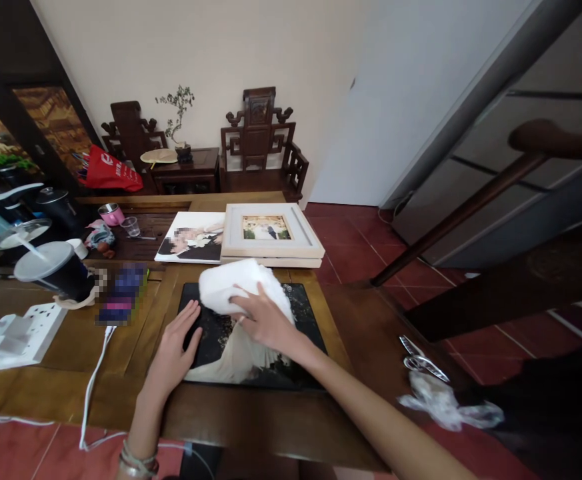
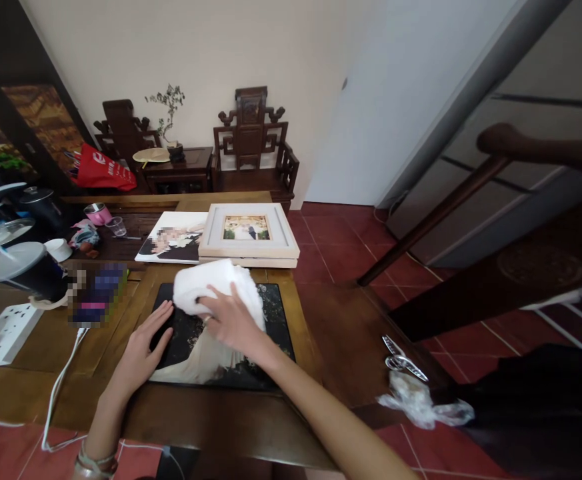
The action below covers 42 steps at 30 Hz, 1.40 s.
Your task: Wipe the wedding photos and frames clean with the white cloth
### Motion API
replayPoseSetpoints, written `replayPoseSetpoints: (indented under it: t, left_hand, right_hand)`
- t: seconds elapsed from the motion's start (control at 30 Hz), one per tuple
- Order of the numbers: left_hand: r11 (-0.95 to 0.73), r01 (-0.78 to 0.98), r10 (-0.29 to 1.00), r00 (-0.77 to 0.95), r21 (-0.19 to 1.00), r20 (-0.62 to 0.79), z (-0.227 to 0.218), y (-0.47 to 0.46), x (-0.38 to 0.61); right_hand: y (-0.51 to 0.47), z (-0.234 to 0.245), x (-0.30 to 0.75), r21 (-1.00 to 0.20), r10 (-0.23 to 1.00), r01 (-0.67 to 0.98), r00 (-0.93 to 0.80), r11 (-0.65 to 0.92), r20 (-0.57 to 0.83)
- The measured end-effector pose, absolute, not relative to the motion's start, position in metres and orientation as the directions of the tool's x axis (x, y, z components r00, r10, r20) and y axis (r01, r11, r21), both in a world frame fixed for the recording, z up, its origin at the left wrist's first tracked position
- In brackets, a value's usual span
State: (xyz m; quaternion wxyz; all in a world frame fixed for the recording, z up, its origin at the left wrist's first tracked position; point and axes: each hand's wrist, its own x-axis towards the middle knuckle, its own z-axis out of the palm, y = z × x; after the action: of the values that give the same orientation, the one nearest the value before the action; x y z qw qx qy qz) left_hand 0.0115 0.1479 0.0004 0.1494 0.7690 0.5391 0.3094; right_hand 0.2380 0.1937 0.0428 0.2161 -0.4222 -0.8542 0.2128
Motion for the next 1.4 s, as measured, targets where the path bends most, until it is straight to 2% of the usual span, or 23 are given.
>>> replayPoseSetpoints:
  t: [0.13,0.2,0.33,0.47,0.57,0.8,0.93,1.1,1.27,1.4]
  left_hand:
    - [-0.370,0.731,0.924,0.225,0.573,0.308,0.003,0.147,0.013]
    - [-0.363,0.733,0.927,0.222,0.575,0.301,0.003,0.147,0.014]
    - [-0.358,0.740,0.929,0.220,0.569,0.298,0.003,0.147,0.014]
    - [-0.355,0.741,0.930,0.220,0.570,0.293,0.002,0.148,0.013]
    - [-0.353,0.743,0.931,0.218,0.569,0.293,0.002,0.148,0.013]
    - [-0.356,0.734,0.930,0.222,0.578,0.292,0.003,0.147,0.013]
    - [-0.362,0.725,0.927,0.214,0.586,0.308,0.003,0.147,0.013]
    - [-0.352,0.731,0.931,0.212,0.584,0.296,0.003,0.147,0.013]
    - [-0.353,0.735,0.931,0.216,0.580,0.293,0.003,0.148,0.014]
    - [-0.348,0.745,0.934,0.224,0.569,0.279,0.002,0.148,0.013]
  right_hand:
    - [0.188,0.032,0.297,-0.538,0.886,0.709,-0.419,0.455,0.198]
    - [0.179,0.030,0.313,-0.511,0.895,0.739,-0.406,0.440,0.183]
    - [0.133,0.033,0.315,-0.426,0.862,0.758,-0.491,0.494,0.125]
    - [0.076,0.042,0.301,-0.444,0.777,0.686,-0.629,0.576,0.037]
    - [0.064,0.046,0.297,-0.469,0.743,0.658,-0.669,0.589,-0.006]
    - [0.152,0.036,0.311,-0.434,0.824,0.716,-0.553,0.547,0.125]
    - [0.187,0.035,0.313,-0.409,0.856,0.758,-0.497,0.507,0.141]
    - [0.140,0.032,0.309,-0.389,0.855,0.766,-0.499,0.512,0.142]
    - [0.059,0.033,0.313,-0.394,0.752,0.668,-0.652,0.631,0.099]
    - [0.047,0.039,0.317,-0.391,0.712,0.634,-0.697,0.668,0.085]
